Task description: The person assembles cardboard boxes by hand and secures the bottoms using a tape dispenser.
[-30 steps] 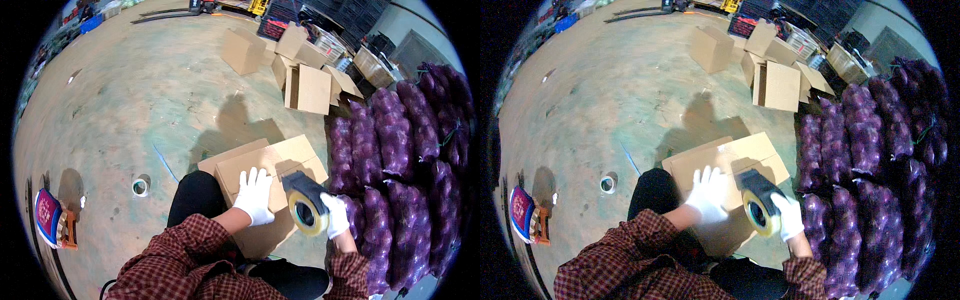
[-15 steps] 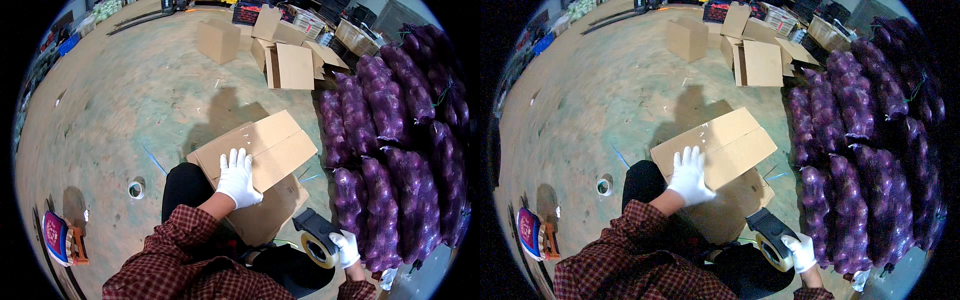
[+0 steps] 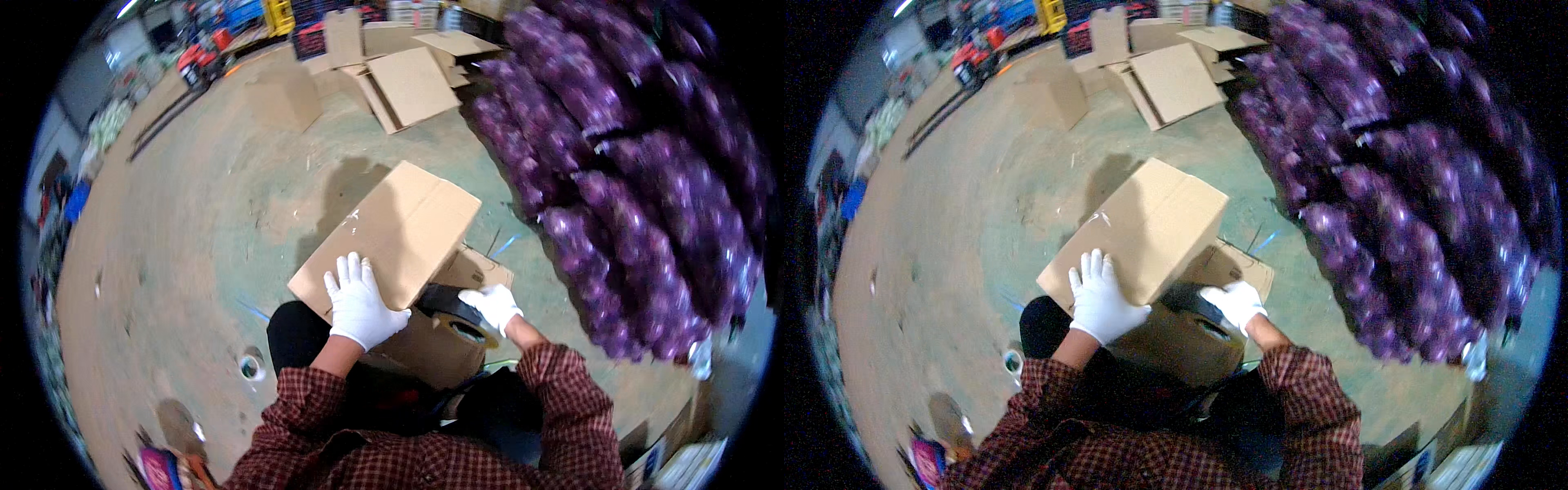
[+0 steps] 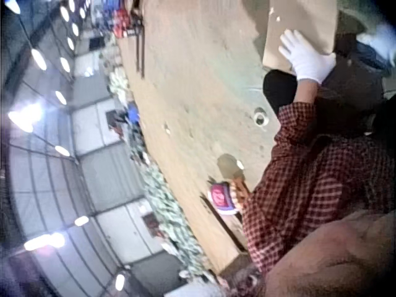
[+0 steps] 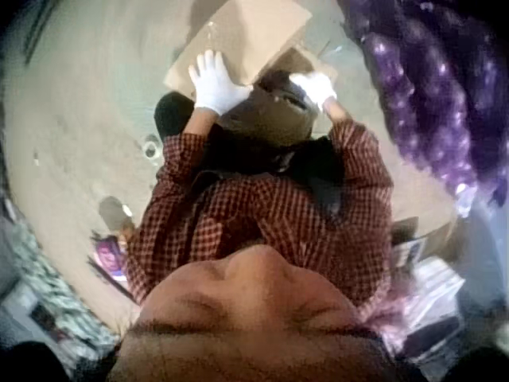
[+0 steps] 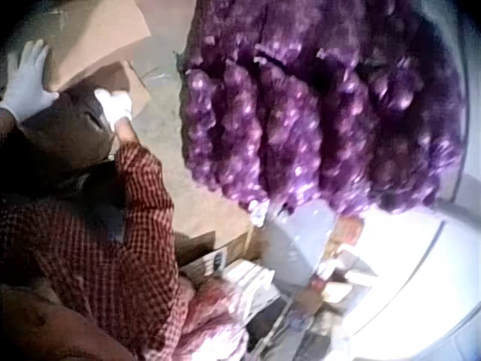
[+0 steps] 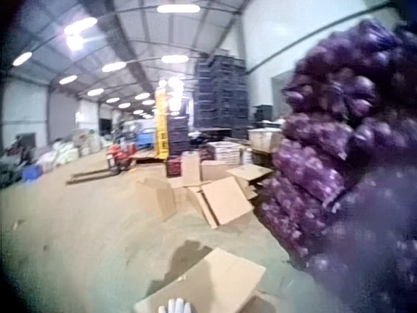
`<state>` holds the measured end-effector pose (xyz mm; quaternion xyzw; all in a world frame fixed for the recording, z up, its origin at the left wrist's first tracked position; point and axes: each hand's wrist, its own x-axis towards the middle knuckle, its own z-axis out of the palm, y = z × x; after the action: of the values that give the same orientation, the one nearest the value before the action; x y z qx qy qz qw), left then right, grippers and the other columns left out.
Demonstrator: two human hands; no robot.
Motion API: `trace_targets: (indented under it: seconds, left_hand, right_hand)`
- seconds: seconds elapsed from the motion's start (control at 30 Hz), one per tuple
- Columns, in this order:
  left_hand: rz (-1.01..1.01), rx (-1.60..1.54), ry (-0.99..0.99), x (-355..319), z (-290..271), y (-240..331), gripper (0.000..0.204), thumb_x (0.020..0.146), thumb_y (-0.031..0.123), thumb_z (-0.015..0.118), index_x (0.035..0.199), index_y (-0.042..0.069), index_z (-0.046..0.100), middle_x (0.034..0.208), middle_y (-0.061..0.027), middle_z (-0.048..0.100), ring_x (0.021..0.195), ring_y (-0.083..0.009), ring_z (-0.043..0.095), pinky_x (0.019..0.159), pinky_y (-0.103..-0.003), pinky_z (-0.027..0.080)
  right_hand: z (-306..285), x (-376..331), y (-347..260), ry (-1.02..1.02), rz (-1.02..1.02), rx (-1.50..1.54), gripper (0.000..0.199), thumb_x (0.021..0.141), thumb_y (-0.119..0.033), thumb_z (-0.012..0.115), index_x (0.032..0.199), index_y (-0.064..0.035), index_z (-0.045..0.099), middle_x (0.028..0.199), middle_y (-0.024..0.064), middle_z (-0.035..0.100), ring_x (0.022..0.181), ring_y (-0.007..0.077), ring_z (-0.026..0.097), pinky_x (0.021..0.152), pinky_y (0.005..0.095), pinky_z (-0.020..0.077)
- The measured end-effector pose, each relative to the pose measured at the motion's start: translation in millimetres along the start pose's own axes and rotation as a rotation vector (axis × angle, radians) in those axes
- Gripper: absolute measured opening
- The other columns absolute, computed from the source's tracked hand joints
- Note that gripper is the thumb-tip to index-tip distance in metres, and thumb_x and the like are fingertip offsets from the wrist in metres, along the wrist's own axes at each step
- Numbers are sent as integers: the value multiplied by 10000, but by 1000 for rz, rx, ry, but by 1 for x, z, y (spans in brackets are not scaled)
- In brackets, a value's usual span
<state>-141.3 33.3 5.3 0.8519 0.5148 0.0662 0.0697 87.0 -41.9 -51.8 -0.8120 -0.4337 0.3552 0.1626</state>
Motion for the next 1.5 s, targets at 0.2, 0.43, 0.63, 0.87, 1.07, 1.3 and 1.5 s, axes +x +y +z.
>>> trace_targets:
  seconds: [0.2,0.43,0.63,0.87,1.07,1.3,1.5]
  left_hand:
    - [40,66,28,-1,8,-1,963,564,464,673,1234,-114,293,1302,-259,277,1247,-365,217,1011,-536,134]
    - [147,77,-23,-18,-1,-8,924,560,463,668,1266,-28,329,1331,-183,291,1257,-338,224,970,-587,172]
    - [508,75,-294,-46,-37,-82,870,523,357,737,1283,113,389,1363,-211,259,1273,-400,195,990,-559,173]
    - [-304,-915,54,-39,12,-134,652,900,307,418,1366,-9,88,1398,-215,193,1286,-273,239,1021,-291,224]
    - [-22,-823,118,5,4,-117,514,904,246,409,1337,20,251,1328,-179,365,1226,-238,366,980,-284,291]
    - [-23,-484,33,77,18,-82,459,854,206,450,1293,107,356,1108,-239,515,989,-380,514,844,-395,412]
    - [65,-67,233,121,29,-69,328,819,171,453,1143,121,456,1053,-150,548,908,-319,545,756,-443,419]
  right_hand:
    - [8,6,-6,-111,181,79,587,677,-549,573,850,7,645,861,191,630,810,307,603,727,364,447]
    - [4,41,97,142,298,238,560,711,-492,593,869,44,629,843,170,639,768,242,602,696,332,447]
    - [-54,29,96,595,137,799,420,728,-363,643,766,55,634,662,90,595,607,143,536,592,305,433]
    - [-36,8,42,438,110,1135,381,724,-280,671,871,67,621,822,60,607,684,153,533,628,298,432]
    - [-54,-80,63,378,216,1233,363,733,-277,660,916,32,602,862,93,609,714,195,572,658,330,464]
    - [-69,-154,71,663,149,1283,294,822,-233,570,981,14,585,915,84,616,784,182,582,699,306,467]
    - [-91,-162,53,433,-139,1664,456,825,-366,506,1094,2,518,1031,139,592,895,267,580,830,362,465]
